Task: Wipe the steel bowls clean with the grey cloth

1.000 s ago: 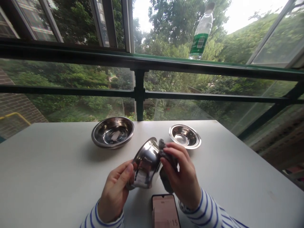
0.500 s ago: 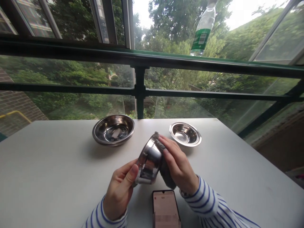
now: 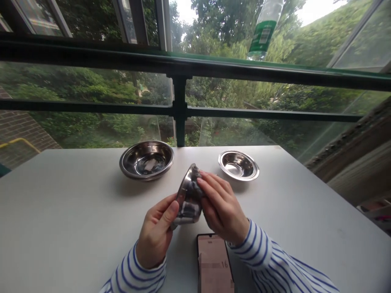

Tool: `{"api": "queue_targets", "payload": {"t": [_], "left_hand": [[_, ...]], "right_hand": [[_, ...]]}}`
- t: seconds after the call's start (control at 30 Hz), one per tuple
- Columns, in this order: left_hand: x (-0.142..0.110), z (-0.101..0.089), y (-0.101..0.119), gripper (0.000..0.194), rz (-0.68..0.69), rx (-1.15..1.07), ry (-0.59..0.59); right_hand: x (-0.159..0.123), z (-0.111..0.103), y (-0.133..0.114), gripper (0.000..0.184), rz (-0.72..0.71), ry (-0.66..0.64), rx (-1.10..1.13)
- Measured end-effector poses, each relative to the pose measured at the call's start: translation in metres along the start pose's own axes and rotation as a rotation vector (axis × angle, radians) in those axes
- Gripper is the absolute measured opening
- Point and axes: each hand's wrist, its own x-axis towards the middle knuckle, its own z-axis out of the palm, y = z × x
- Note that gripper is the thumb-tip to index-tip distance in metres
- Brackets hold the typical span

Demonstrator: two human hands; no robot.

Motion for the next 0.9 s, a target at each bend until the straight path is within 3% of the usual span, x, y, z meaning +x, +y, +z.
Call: {"api": "queue_targets", "payload": {"t": [0.2, 0.47, 0.6, 0.8, 0.9], "left_hand": [[0.005, -0.008, 0.003, 0.017, 0.032, 0.015, 0.027], [0.007, -0.014, 0.000, 0.025, 0.052, 0.088, -0.073], [0.005, -0.018, -0.002, 0.025, 0.058, 0.154, -0.147], [0.000, -0.007, 0.000, 0.025, 0.001, 0.201, -0.225], [0.000, -0.006, 0.001, 0.023, -0.006, 0.179, -0.172]], "right_hand": [[-0.006, 0.009, -0.011, 0.045, -0.295, -0.056, -0.148], [-0.005, 0.010, -0.012, 0.039, -0.390, -0.060, -0.239], [-0.004, 0.006, -0.006, 0.041, -0.352, -0.028, -0.203], [-0.006, -0.002, 0.004, 0.049, -0.004, 0.075, 0.014], [-0.007, 0.000, -0.001, 0.048, -0.093, 0.041, -0.031]]}}
